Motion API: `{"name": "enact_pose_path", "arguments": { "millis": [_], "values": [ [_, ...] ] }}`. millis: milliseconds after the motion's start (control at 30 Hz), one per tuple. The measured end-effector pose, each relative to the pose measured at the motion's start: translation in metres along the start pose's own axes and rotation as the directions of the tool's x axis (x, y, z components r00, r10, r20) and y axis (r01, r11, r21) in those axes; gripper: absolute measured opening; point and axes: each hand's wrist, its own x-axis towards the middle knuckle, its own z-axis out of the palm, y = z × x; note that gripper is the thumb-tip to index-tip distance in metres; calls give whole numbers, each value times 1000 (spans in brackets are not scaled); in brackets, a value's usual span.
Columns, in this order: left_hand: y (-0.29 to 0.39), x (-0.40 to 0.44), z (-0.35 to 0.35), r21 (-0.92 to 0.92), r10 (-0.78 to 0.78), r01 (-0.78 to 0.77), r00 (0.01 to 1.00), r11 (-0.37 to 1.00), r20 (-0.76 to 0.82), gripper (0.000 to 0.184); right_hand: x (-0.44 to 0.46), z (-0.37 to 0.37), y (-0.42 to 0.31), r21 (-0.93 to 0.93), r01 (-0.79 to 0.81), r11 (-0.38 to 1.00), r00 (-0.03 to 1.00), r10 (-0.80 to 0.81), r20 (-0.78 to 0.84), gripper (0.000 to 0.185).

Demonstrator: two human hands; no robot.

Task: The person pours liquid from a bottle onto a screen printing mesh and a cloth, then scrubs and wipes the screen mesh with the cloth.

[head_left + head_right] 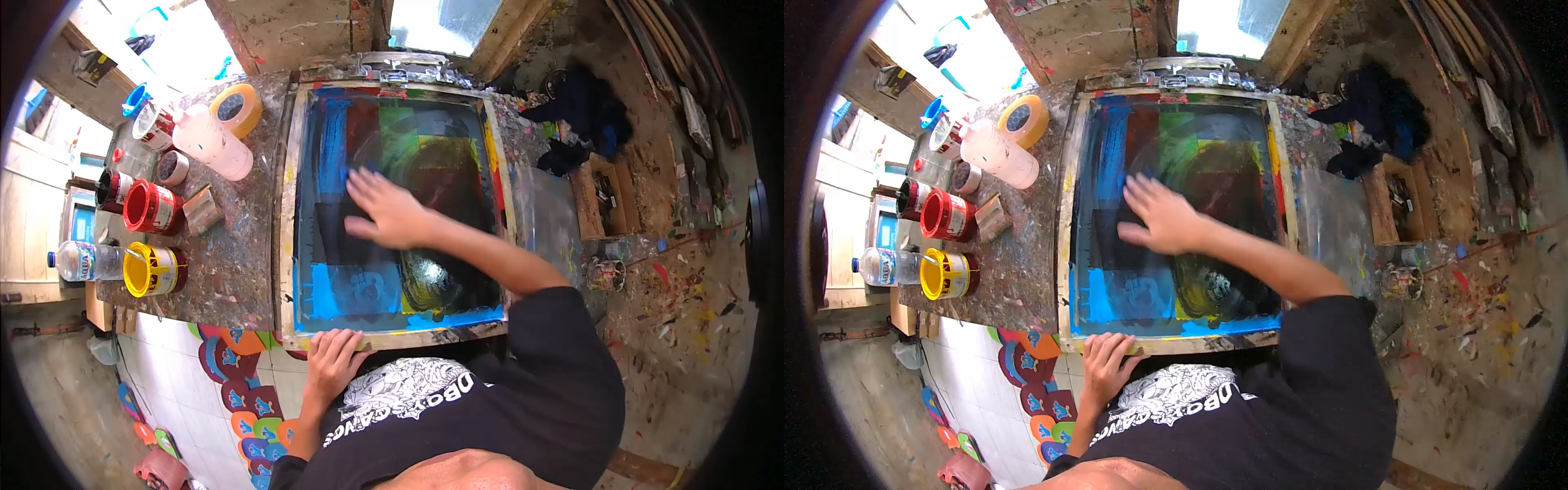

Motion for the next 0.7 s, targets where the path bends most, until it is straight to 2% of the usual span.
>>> {"name": "enact_pose_path", "arguments": {
  "millis": [67, 133, 167, 233, 300, 333, 400, 467, 533, 567, 600, 667, 700],
  "values": [
    [0, 1, -2, 37, 14, -15, 1000, 999, 12, 47, -20, -37, 8, 49, -13, 999, 995, 8, 102, 81],
    [-1, -1, 1, 31, 12, -12, 1000, 999, -8, 46, -3, -29, 86, -152, -291, 945, 954, 274, -124, 79],
    [0, -1, 0, 36, 4, -4, 1000, 999, -7, 46, 22, -8, 147, -216, -303, 928, 948, 269, -171, 78],
    [1, 1, -4, 48, 20, -19, 1000, 999, -9, 46, 48, -8, 155, -277, -316, 907, 940, 258, -225, 77],
    [0, 3, -2, 50, 23, -22, 1000, 998, -11, 46, 65, -12, 104, 78, -253, 964, 964, 258, -59, 77],
    [1, 2, -4, 43, 18, -18, 1000, 999, 4, 46, 53, -12, 73, 143, -61, 988, 996, 69, -53, 76],
    [-1, 3, 1, 42, 28, -27, 1000, 999, -11, 46, 18, 1, 41, 117, 169, 979, 985, -164, -48, 73],
    [-3, 2, 1, 41, 17, -17, 1000, 999, -12, 46, 6, -42, 55, 82, 109, 991, 991, -115, 74, 71],
    [1, 1, -2, 52, 15, -14, 1000, 999, -9, 46, 31, -35, 114, -39, -142, 989, 990, 142, -3, 73],
    [0, 1, -2, 56, 17, -16, 1000, 998, -12, 46, 47, -23, 133, -69, -165, 984, 985, 160, -71, 70],
    [1, 2, -1, 47, 16, -15, 1000, 999, -23, 45, 65, -13, 134, -102, -161, 982, 983, 151, -105, 68],
    [1, 1, -2, 59, 17, -16, 1000, 998, -7, 45, 76, 1, 88, 80, 35, 996, 999, -32, -40, 65],
    [1, 2, -3, 53, 13, -13, 1000, 999, -13, 44, 63, 4, 48, 76, 149, 986, 989, -148, -15, 62]
  ]
}}
